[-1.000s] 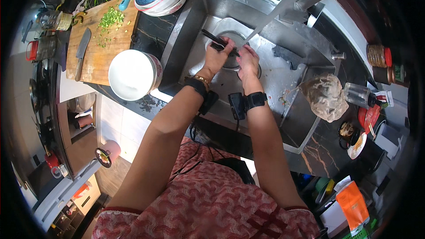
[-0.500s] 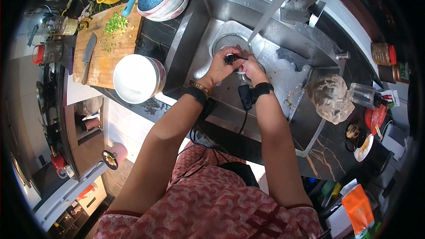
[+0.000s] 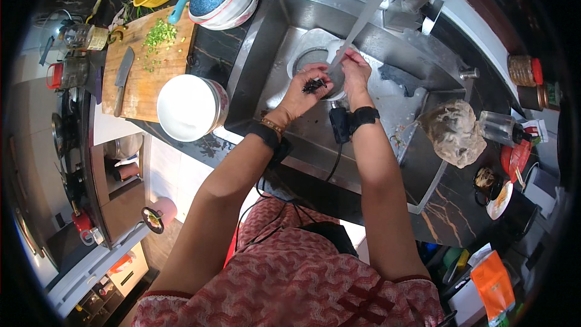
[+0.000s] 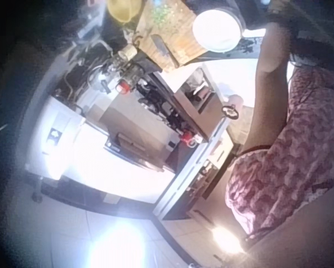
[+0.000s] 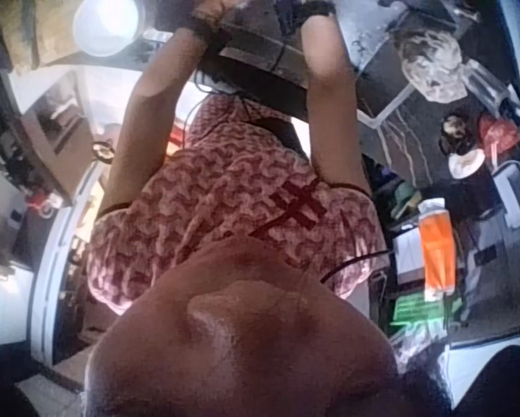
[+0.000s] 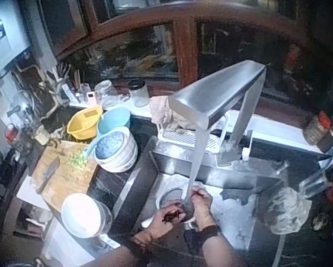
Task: The person washes several bowls, plates, and utensils in a sink, then walks to a dining table to scrape leftovers from a large bowl into a smaller bowl before returning to the sink to continue washing.
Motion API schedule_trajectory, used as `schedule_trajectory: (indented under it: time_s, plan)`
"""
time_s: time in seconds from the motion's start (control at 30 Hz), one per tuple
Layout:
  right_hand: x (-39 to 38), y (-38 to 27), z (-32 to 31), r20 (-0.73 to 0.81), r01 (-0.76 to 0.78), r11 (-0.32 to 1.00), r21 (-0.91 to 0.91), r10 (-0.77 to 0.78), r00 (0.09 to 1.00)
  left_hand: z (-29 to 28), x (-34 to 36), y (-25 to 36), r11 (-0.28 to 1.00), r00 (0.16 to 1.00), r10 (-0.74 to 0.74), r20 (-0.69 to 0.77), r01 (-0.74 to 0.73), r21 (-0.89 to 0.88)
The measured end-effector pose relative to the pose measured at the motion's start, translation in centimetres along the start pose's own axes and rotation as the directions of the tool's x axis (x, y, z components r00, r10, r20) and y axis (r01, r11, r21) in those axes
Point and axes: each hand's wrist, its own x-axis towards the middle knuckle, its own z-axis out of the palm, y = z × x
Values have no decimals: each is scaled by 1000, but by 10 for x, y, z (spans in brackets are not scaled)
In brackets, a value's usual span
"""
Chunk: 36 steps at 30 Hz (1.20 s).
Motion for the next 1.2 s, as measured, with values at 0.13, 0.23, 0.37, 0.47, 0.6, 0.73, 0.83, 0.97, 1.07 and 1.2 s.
schedule_trajectory:
  time_s: [0.13, 0.23, 0.37, 0.47, 0.6, 0.73, 0.83, 0.97, 1.07, 1.2]
  plan:
    - [10, 3, 0, -30, -73, 990, 122, 77, 997, 5, 3, -11, 998, 998, -50, -49, 49, -35]
    - [18, 11, 3, -20, -96, 993, -61, 95, 995, 3, 6, -14, 999, 999, 33, -24, -33, -17]
    - [14, 26, -8, -125, -201, 972, -125, 186, 975, -1, 8, -4, 963, 964, -263, -47, 260, -70]
    - [-11, 23, -3, -121, -426, 898, -106, 414, 902, 3, 7, -6, 962, 950, -274, -148, 271, -45]
    - [4, 16, -20, 98, -682, 709, -180, 703, 704, 2, 9, -5, 951, 952, -291, 92, 298, -79]
    - [17, 10, -33, 167, -484, 870, -96, 493, 854, 7, 12, 8, 992, 975, -91, 205, 107, -65]
    - [3, -12, -23, 213, -215, 975, 53, 199, 957, 13, 9, -16, 1000, 994, -27, -108, 26, -13]
    - [-9, -20, -20, 269, 255, 895, -365, -161, 950, 18, 21, -12, 951, 931, -284, -231, 243, -190]
    - [-20, -20, -18, 486, 572, 681, -458, -347, 802, 22, 33, -3, 927, 887, -345, -307, 272, -258]
    - [-39, -9, -9, 568, 498, 624, -602, -104, 816, 35, 41, -12, 891, 845, -431, -318, 342, -299]
